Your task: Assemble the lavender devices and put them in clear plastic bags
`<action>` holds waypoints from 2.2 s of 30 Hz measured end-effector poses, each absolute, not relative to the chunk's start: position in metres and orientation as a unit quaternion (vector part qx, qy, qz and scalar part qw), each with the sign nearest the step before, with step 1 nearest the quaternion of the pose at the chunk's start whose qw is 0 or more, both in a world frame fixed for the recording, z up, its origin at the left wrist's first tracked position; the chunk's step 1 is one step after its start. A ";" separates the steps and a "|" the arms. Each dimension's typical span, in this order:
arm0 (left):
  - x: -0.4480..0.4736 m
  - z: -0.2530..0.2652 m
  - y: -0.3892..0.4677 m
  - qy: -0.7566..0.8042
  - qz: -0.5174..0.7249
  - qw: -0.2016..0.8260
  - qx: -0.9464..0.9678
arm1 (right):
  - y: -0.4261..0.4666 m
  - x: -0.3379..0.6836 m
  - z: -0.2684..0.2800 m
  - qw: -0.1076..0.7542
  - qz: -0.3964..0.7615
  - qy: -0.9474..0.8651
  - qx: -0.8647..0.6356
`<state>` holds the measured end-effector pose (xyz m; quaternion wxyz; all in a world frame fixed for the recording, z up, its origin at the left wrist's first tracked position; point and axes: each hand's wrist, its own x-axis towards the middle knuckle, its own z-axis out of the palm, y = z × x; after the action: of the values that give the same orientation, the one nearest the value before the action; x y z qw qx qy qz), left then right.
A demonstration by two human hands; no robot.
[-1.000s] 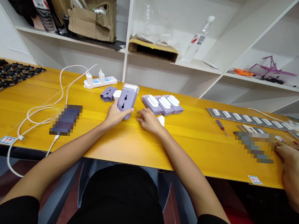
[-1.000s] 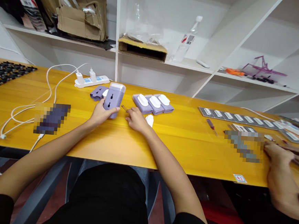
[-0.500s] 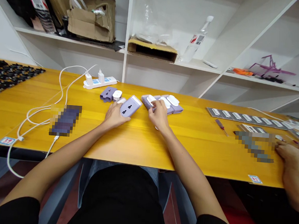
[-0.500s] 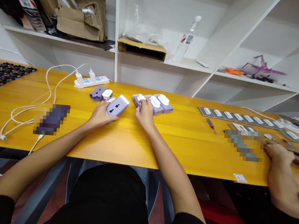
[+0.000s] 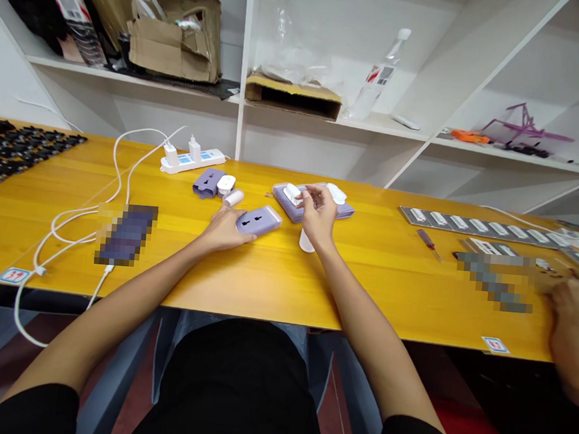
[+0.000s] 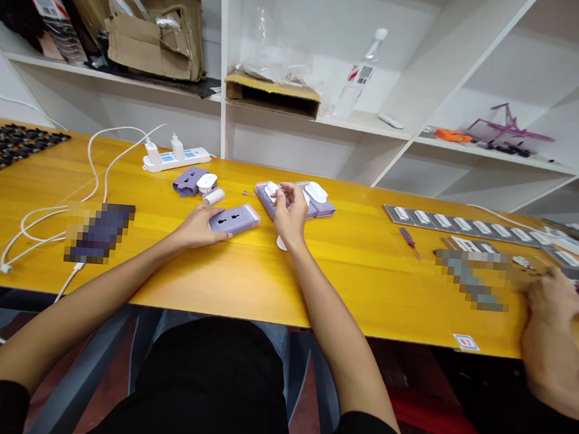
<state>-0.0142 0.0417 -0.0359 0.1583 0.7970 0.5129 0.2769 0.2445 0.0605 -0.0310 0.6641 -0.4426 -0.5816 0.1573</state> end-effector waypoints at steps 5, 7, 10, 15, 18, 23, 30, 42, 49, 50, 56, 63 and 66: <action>-0.016 -0.037 0.044 0.519 0.314 0.195 0.771 | 0.057 0.242 -0.031 0.633 0.143 -0.602 -0.466; -0.019 -0.038 0.048 0.513 0.353 0.170 0.764 | 0.056 0.244 -0.031 0.605 0.091 -0.624 -0.486; -0.025 -0.041 0.060 0.501 0.383 0.128 0.765 | 0.055 0.247 -0.032 0.552 0.033 -0.662 -0.505; -0.039 -0.043 0.082 0.545 0.392 0.103 0.734 | 0.059 0.252 -0.039 0.464 0.024 -0.716 -0.521; -0.047 -0.043 0.091 0.546 0.409 0.088 0.726 | 0.061 0.253 -0.042 0.404 0.030 -0.752 -0.519; -0.056 -0.043 0.100 0.513 0.423 0.049 0.745 | 0.062 0.251 -0.046 0.370 0.014 -0.776 -0.511; -0.059 -0.047 0.106 0.503 0.383 0.066 0.772 | 0.075 0.276 -0.043 0.461 -0.062 -0.676 -0.571; -0.062 -0.054 0.116 0.511 0.393 0.030 0.764 | 0.066 0.303 -0.014 0.288 -0.027 -0.662 -0.692; -0.055 -0.048 0.109 0.470 0.463 -0.021 0.751 | 0.036 0.277 0.008 0.015 0.064 -0.644 -0.762; -0.053 -0.046 0.106 0.455 0.474 -0.024 0.754 | 0.033 0.274 0.010 -0.006 0.087 -0.646 -0.758; -0.037 -0.041 0.087 0.378 0.435 0.073 0.814 | 0.023 0.266 0.018 -0.059 0.144 -0.678 -0.719; -0.033 -0.042 0.081 0.401 0.340 0.139 0.839 | 0.027 0.272 0.016 -0.055 0.136 -0.683 -0.716; -0.032 -0.040 0.078 0.407 0.305 0.167 0.845 | 0.028 0.271 0.016 -0.037 0.110 -0.679 -0.725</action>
<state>-0.0321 0.0777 -0.0404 0.1674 0.8447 0.4070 0.3047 0.2714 0.0275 0.0165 -0.0368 -0.7246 -0.6793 0.1100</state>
